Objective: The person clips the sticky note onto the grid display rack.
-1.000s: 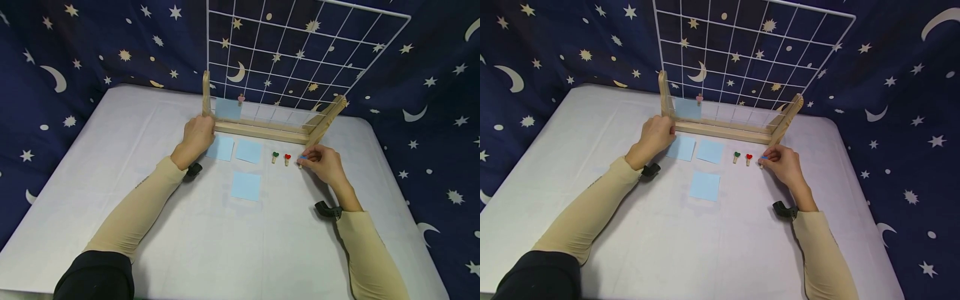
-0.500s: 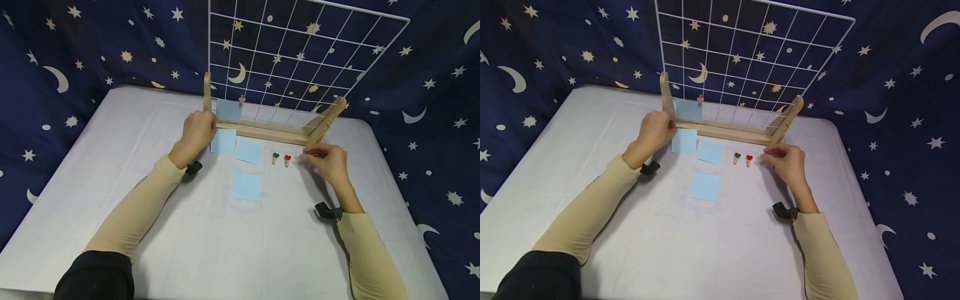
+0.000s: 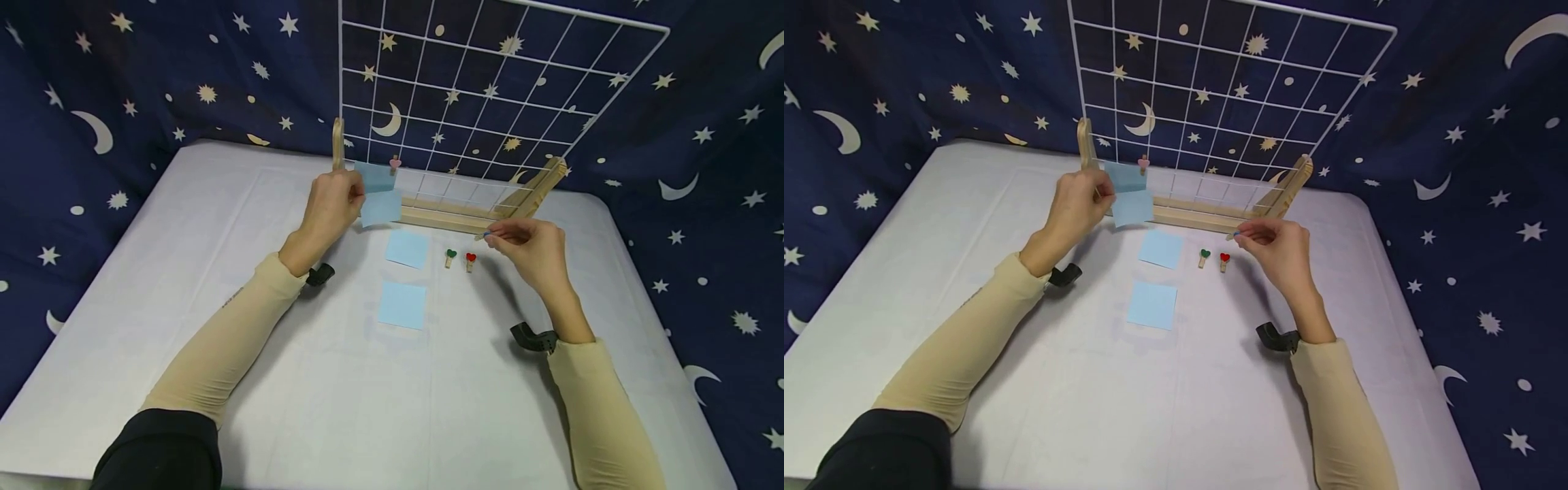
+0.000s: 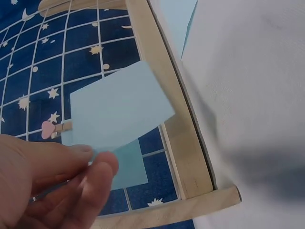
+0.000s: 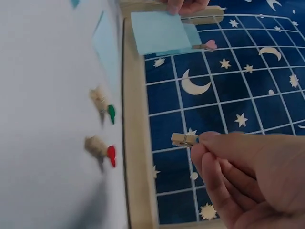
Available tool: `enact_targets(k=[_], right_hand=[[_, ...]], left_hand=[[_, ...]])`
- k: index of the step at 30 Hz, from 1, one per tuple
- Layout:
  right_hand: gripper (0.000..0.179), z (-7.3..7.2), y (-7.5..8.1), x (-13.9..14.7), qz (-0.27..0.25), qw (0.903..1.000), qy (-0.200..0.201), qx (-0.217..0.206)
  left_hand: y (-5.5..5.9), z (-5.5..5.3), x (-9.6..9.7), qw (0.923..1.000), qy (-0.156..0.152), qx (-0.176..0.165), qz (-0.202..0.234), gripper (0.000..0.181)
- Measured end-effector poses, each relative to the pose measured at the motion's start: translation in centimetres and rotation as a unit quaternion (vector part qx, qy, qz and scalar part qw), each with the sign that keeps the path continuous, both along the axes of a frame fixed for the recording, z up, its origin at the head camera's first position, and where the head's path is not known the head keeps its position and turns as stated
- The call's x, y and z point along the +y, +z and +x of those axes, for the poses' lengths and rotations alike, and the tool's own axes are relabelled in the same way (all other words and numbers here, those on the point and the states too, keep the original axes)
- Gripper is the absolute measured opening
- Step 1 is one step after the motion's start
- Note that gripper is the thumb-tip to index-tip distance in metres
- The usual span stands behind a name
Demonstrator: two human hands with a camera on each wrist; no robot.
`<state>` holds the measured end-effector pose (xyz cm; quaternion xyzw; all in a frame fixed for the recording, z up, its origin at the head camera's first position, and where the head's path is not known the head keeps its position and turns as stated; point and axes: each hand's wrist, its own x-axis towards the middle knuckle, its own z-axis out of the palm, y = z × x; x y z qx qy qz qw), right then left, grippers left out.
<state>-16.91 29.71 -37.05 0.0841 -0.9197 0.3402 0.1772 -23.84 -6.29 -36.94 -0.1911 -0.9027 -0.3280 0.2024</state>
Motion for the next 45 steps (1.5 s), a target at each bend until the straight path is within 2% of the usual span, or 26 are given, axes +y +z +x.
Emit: enact_targets(k=[8, 16, 21, 29, 35, 45], right_hand=[[0.017, -1.8, 1.8, -2.6, 0.022, 0.9996, 0.014, 0.007], [0.015, -3.5, 3.3, -4.5, 0.045, 0.9943, 0.051, 0.082], [0.013, -4.1, 3.8, -5.3, 0.04, 0.9923, 0.05, 0.106], [0.011, -5.1, 4.5, -6.4, 0.051, 0.9908, 0.044, 0.117], [0.011, -5.4, 4.8, -6.8, 0.074, 0.986, 0.04, 0.144], [0.01, -6.1, 4.7, -7.4, 0.1, 0.9776, 0.051, 0.178]], left_hand=[[0.0, 0.0, 0.8, 0.9987, -0.025, 0.021, 0.039, 0.01], [0.0, -0.1, 2.4, 0.9948, -0.052, 0.052, 0.07, 0.011], [0.0, -0.4, 3.3, 0.9934, -0.061, 0.059, 0.077, 0.011], [-0.1, -0.9, 4.9, 0.9927, -0.048, 0.076, 0.08, 0.009], [0.2, -1.1, 6.5, 0.9912, -0.05, 0.086, 0.087, 0.01], [0.3, -1.3, 8.0, 0.991, -0.039, 0.082, 0.098, 0.01]])
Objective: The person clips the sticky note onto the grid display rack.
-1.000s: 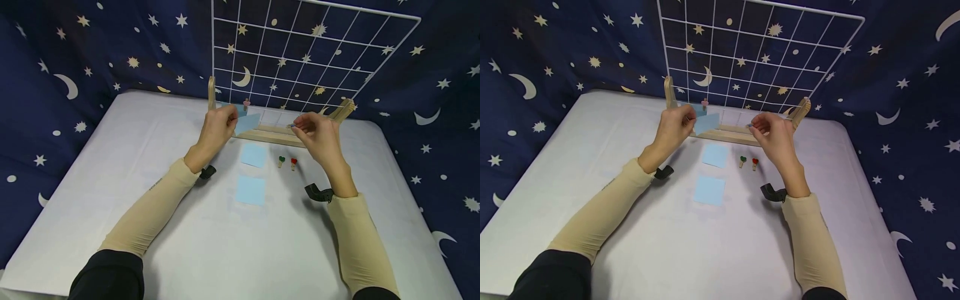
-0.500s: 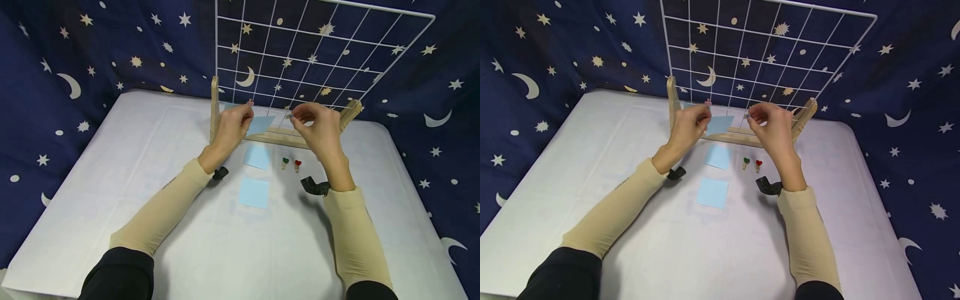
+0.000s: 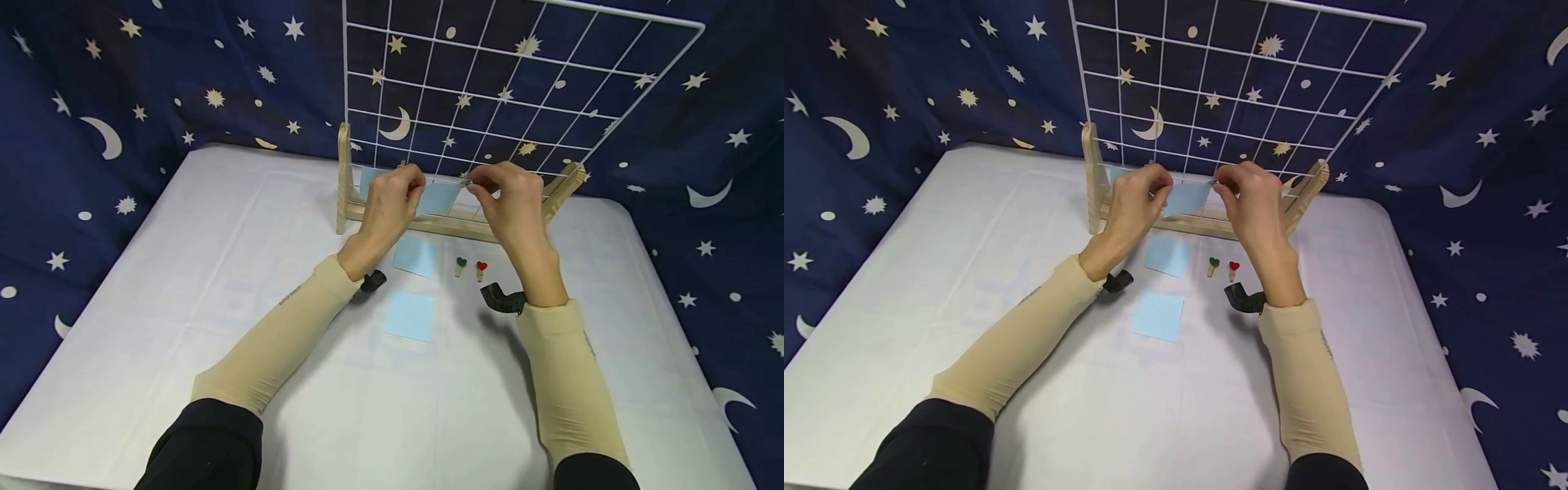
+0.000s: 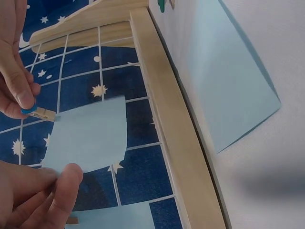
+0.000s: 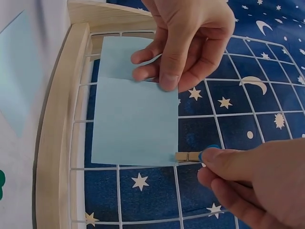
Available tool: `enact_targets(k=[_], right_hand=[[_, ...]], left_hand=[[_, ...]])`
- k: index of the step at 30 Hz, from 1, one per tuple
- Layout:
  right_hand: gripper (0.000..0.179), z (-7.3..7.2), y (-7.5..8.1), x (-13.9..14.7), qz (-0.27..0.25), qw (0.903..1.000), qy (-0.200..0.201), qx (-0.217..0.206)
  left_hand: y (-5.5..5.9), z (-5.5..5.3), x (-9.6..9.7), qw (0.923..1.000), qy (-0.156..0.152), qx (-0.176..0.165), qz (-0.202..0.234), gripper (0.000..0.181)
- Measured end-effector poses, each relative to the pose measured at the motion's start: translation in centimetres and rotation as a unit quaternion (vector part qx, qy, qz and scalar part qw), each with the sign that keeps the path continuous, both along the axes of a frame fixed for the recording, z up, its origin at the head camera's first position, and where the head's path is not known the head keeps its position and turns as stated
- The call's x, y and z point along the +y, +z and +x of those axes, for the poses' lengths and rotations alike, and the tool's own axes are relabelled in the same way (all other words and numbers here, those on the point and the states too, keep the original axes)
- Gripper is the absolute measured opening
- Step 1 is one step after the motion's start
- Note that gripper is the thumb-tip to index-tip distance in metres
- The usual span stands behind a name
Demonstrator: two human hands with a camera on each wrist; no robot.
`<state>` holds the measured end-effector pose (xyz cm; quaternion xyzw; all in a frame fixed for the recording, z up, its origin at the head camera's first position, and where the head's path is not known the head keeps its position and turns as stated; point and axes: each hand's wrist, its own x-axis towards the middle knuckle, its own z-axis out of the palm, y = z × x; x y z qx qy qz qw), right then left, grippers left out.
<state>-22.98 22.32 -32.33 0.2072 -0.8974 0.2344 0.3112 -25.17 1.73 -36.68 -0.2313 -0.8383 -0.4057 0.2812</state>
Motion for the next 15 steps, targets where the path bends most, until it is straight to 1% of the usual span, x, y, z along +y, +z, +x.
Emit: enact_targets(k=[5, 8, 15], right_hand=[[0.009, -0.37, -0.13, -0.44, 0.01, 0.9998, 0.008, 0.018], [0.008, -0.46, -0.15, -0.7, 0.016, 0.9997, 0.008, 0.018], [0.009, -0.81, -0.39, -0.92, 0.035, 0.9993, -0.003, 0.015]], left_hand=[[-0.26, -0.16, 0.01, 1.0, 0.006, -0.001, 0.004, 0.011], [-0.33, -0.2, 0.02, 1.0, 0.009, 0.0, 0.005, 0.011], [-0.53, -0.54, 0.08, 0.9999, 0.0, 0.005, 0.014, 0.011]])
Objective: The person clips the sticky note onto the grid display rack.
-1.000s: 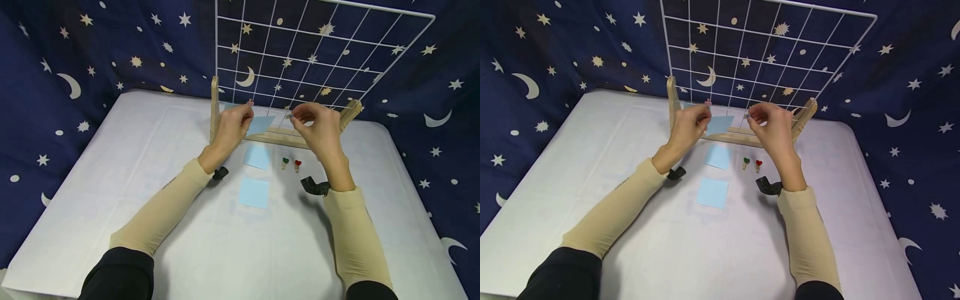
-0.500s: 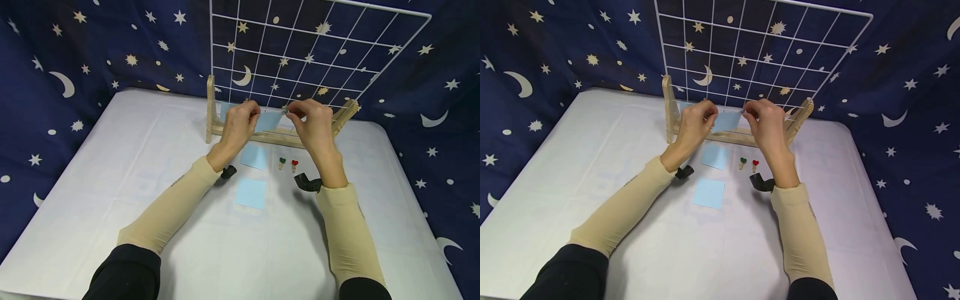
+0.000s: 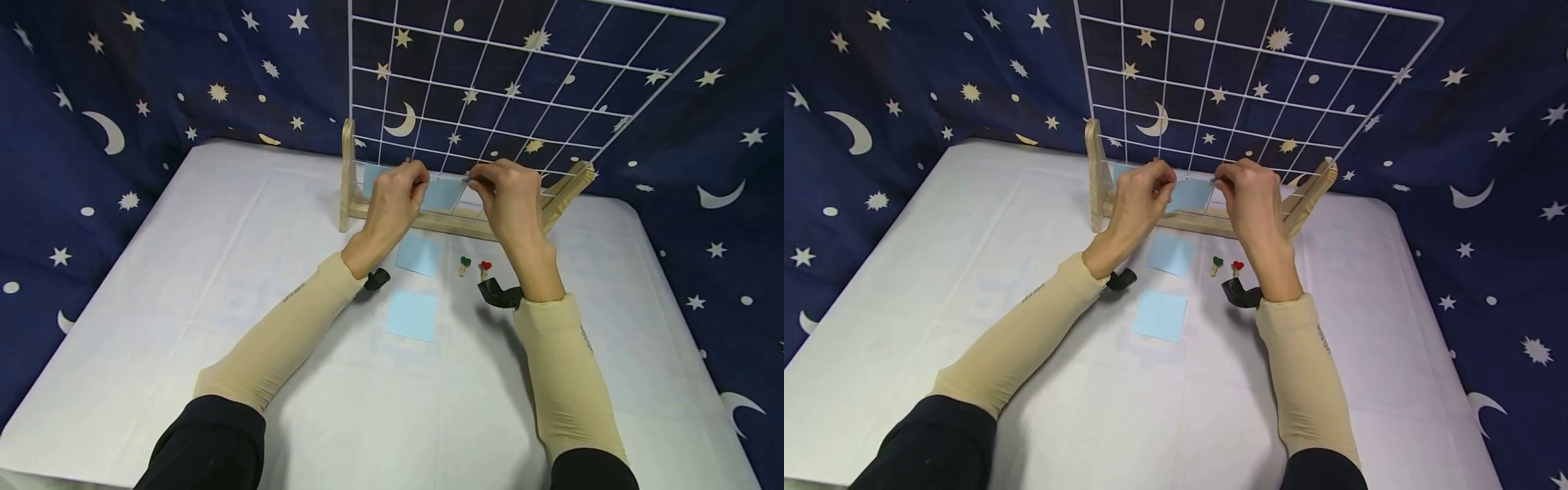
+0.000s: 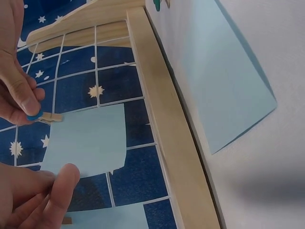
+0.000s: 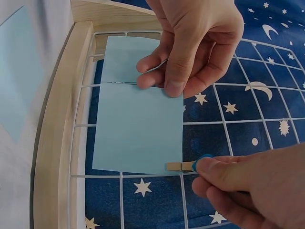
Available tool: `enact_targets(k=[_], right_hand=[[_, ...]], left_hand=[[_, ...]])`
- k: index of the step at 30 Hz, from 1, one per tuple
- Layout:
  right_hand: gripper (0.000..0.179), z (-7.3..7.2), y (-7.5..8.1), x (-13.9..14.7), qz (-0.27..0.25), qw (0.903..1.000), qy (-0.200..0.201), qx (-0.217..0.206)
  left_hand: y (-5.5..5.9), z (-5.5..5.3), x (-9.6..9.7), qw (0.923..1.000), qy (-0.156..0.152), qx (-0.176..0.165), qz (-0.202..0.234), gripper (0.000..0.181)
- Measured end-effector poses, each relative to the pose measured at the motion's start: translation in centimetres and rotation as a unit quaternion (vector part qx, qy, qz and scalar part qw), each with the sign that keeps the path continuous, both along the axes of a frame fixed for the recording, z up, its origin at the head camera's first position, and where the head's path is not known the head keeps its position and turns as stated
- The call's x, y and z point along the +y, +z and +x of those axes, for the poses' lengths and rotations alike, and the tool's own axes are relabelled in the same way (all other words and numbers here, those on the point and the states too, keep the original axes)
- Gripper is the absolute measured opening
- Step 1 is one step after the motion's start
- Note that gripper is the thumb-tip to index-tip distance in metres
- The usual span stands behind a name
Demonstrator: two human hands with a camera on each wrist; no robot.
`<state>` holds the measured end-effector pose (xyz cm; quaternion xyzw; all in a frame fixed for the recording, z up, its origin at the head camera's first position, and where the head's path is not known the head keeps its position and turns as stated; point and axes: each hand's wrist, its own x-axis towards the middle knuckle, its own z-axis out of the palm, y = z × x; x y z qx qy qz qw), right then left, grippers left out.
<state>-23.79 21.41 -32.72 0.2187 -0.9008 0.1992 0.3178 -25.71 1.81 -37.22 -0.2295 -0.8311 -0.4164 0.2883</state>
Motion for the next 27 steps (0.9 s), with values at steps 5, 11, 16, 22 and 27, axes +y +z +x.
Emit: enact_targets(k=[5, 11, 16, 22, 27], right_hand=[[0.009, -0.15, 0.1, 0.0, 0.0, 1.0, -0.007, -0.007], [0.01, -0.32, -0.11, -0.09, -0.031, 0.9987, -0.004, -0.041], [0.01, -0.39, -0.36, -0.06, -0.047, 0.998, -0.002, -0.043], [0.011, -0.55, -0.59, -0.06, -0.052, 0.9983, 0.002, -0.027], [0.012, -0.52, -0.56, -0.15, -0.048, 0.9986, -0.001, -0.023]], left_hand=[[0.1, -0.06, 0.02, 1.0, 0.001, -0.005, 0.004, 0.011], [-0.04, 0.06, -0.07, 0.9995, -0.002, -0.028, 0.013, 0.008], [-0.06, 0.11, -0.07, 0.9991, 0.003, -0.041, 0.011, 0.008], [-0.1, -0.06, -0.14, 0.9987, 0.012, -0.05, 0.002, 0.005], [-0.2, -0.21, -0.23, 0.9985, 0.013, -0.052, 0.001, 0.006]])
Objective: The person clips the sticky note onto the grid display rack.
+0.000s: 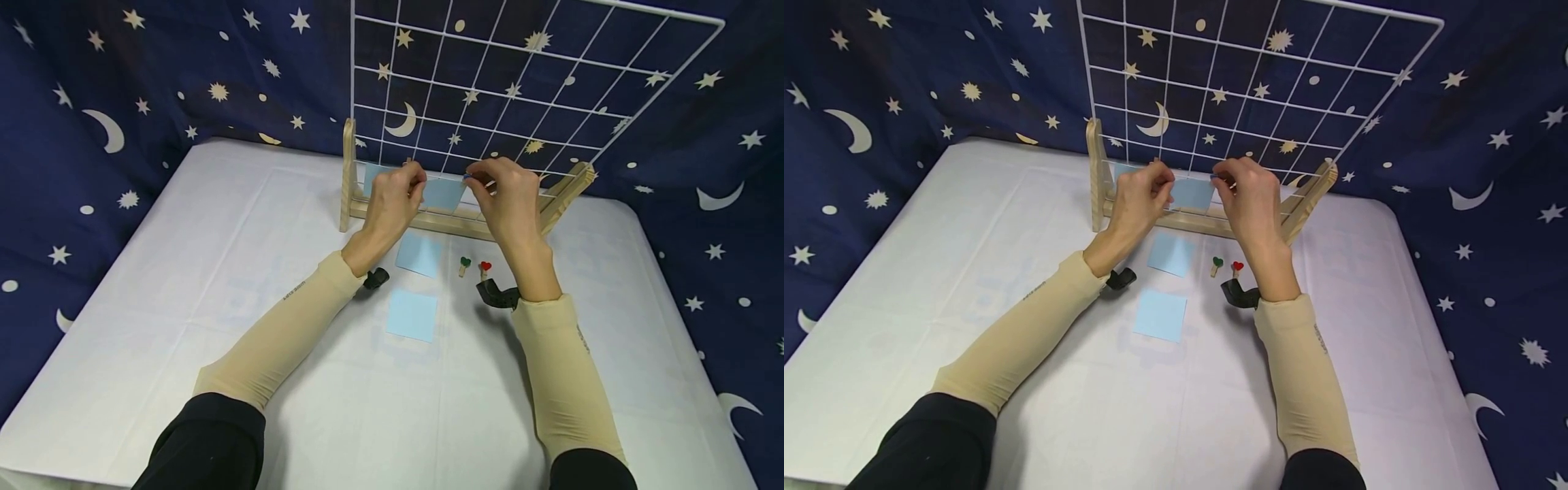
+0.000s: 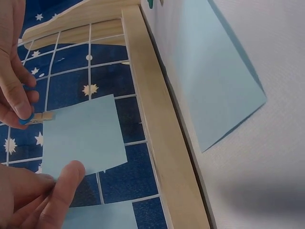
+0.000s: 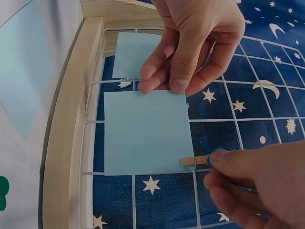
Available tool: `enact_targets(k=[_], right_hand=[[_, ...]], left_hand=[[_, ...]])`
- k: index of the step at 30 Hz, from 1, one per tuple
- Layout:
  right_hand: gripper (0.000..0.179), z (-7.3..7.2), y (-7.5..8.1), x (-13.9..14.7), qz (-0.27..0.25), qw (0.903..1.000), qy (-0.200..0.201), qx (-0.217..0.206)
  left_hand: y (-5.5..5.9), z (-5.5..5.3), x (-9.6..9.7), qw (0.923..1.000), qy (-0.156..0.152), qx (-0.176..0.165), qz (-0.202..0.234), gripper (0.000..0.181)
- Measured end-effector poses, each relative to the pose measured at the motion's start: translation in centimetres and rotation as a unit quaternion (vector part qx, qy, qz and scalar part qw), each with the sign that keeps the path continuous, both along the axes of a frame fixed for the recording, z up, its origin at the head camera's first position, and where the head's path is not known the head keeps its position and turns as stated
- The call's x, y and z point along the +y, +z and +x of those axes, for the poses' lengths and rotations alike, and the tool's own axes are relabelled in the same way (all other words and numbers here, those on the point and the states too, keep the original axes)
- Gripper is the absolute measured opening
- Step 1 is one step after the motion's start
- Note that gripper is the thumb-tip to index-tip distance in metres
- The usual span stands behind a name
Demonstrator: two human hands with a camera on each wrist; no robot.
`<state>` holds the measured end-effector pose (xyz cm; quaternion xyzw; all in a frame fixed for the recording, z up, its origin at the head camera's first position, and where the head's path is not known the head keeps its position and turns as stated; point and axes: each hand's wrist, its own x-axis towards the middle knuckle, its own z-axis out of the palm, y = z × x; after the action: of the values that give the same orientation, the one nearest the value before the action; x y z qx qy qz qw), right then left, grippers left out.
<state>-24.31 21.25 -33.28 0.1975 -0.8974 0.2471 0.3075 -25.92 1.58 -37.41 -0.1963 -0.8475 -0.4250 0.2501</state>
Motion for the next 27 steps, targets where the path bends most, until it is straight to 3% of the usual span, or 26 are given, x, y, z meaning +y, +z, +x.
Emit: enact_targets(k=[8, 18, 24, 27], right_hand=[[0.013, 0.2, 0.2, 0.0, 0.013, 0.9997, -0.012, 0.016], [0.011, 0.8, 0.7, 0.5, -0.015, 0.9977, -0.02, 0.063], [0.014, 0.9, 0.5, 1.1, -0.039, 0.9974, -0.022, 0.057], [0.015, 0.9, 0.2, 1.3, -0.045, 0.9975, -0.025, 0.049]], left_hand=[[0.1, 0.1, -0.1, 0.9997, 0.018, 0.017, 0.0, 0.005], [0.1, 0.3, -0.3, 0.9949, 0.022, 0.077, 0.061, 0.005], [-0.6, 0.2, -0.2, 0.9969, 0.015, 0.076, 0.015, 0.011], [-0.9, 0.1, -0.3, 0.9981, 0.02, 0.056, -0.016, 0.016]])
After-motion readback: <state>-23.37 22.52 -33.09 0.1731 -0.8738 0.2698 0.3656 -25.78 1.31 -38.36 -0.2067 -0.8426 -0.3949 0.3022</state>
